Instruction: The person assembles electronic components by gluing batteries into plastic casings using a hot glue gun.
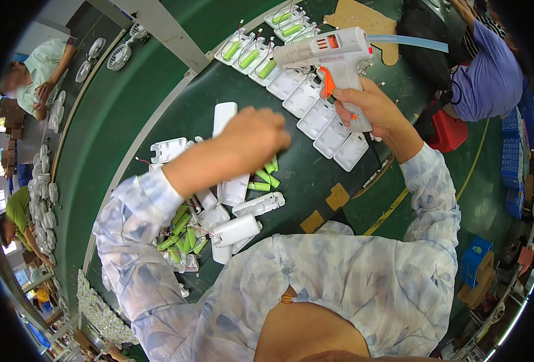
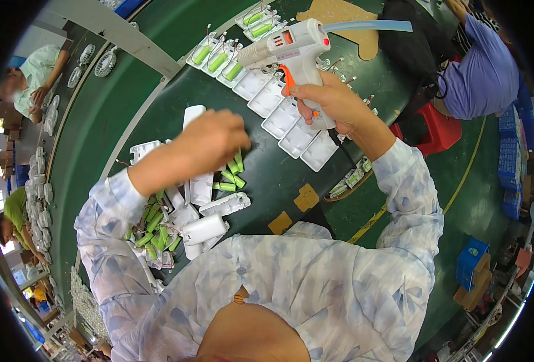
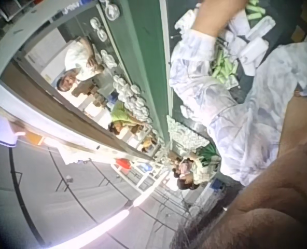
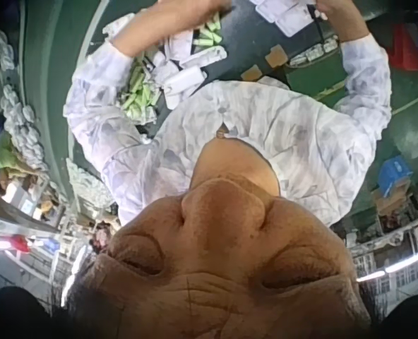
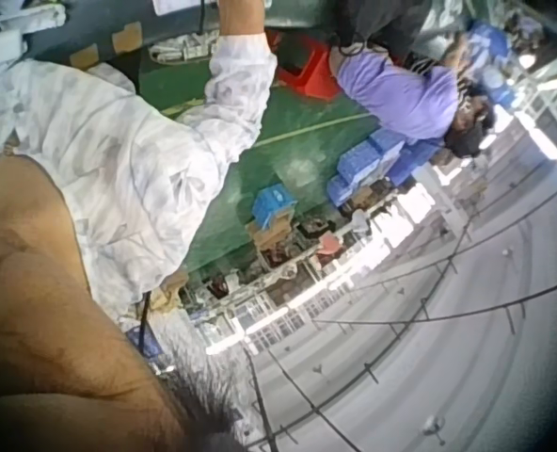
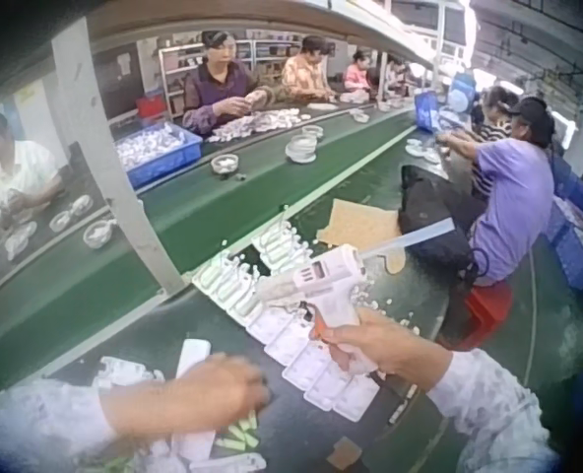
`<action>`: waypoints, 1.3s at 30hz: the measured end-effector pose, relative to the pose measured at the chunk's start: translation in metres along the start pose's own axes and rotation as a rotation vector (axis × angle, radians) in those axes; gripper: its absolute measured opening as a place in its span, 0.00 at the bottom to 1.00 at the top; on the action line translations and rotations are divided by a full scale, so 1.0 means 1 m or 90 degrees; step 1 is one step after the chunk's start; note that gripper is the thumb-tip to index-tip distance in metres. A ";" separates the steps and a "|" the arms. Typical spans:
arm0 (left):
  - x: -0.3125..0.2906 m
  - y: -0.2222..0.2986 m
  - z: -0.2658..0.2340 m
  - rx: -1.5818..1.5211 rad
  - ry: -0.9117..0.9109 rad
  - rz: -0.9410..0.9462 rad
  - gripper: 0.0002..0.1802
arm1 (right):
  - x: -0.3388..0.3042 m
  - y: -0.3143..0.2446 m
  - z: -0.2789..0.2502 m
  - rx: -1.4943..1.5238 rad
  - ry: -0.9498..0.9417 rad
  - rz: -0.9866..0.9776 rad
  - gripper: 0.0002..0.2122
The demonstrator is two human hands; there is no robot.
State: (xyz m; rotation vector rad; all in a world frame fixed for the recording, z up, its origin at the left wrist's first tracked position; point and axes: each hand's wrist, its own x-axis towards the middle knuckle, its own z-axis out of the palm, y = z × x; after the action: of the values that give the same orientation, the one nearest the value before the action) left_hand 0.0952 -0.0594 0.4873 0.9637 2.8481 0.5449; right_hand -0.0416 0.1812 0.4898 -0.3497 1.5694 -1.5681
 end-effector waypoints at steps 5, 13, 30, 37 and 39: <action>-0.007 0.025 -0.002 0.039 -0.118 0.033 0.05 | -0.005 -0.001 0.000 -0.008 -0.008 0.014 0.11; 0.008 0.010 0.002 0.106 -0.143 0.083 0.03 | -0.013 -0.003 0.002 -0.025 0.015 0.029 0.11; -0.013 -0.003 -0.034 0.116 0.054 0.088 0.15 | -0.046 -0.004 -0.002 -0.106 0.015 0.078 0.11; -0.023 -0.013 -0.042 -0.725 0.046 -0.323 0.09 | -0.041 0.001 -0.008 -0.081 0.006 0.044 0.11; -0.014 -0.018 -0.037 -0.740 0.071 -0.392 0.09 | -0.043 0.001 -0.004 -0.061 0.017 0.043 0.11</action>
State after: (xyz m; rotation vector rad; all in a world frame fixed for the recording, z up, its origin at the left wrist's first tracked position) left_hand 0.0889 -0.0922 0.5149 -0.1384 2.0386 1.8028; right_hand -0.0189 0.2153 0.5045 -0.3265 1.6639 -1.4542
